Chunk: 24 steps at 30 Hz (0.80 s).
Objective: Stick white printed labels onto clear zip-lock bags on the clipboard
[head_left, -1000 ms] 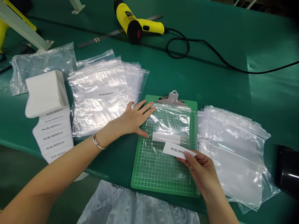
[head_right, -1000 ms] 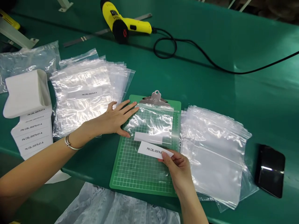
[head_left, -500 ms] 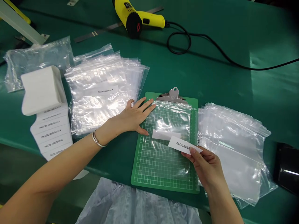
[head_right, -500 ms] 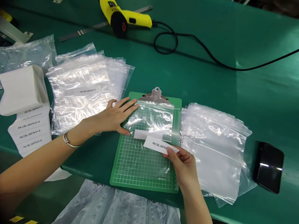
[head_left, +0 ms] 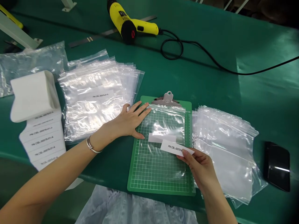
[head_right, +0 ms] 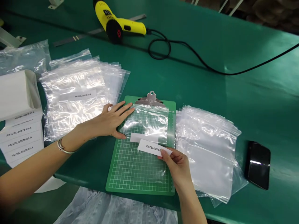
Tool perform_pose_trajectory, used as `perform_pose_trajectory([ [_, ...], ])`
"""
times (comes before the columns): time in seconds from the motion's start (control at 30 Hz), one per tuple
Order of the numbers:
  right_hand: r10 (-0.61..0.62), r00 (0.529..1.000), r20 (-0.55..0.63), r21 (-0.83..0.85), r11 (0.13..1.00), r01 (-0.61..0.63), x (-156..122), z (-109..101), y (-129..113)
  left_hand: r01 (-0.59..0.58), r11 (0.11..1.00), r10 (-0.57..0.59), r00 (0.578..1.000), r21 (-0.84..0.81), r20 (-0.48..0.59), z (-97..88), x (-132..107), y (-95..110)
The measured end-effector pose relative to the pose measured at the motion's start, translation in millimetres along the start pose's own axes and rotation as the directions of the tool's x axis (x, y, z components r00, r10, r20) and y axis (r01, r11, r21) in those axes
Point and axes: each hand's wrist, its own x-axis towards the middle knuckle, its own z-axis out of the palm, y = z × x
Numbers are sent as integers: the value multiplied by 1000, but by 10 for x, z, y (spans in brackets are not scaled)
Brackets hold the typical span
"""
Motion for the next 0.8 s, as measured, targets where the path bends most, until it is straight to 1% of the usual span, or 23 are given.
perform_pose_trajectory([
  [0.1,-19,1000,8,-26,999,19,-6,2,-10,1,1000,0,1000,-15,7,-8,-6,1],
  [0.33,-42,999,-5,-17,999,42,-14,23,-12,-1,999,1,1000,-32,24,-16,-8,8],
  [0.57,-14,1000,-8,0,1000,14,-7,32,-14,7,1000,-8,998,14,65,-39,-7,17],
  [0.7,-8,1000,-24,4,1000,8,-27,31,-38,3,1000,-3,999,15,38,-16,-5,9],
  [0.8,-8,1000,-12,5,1000,8,-46,17,-82,3,1000,-3,1000,26,24,-1,5,13],
])
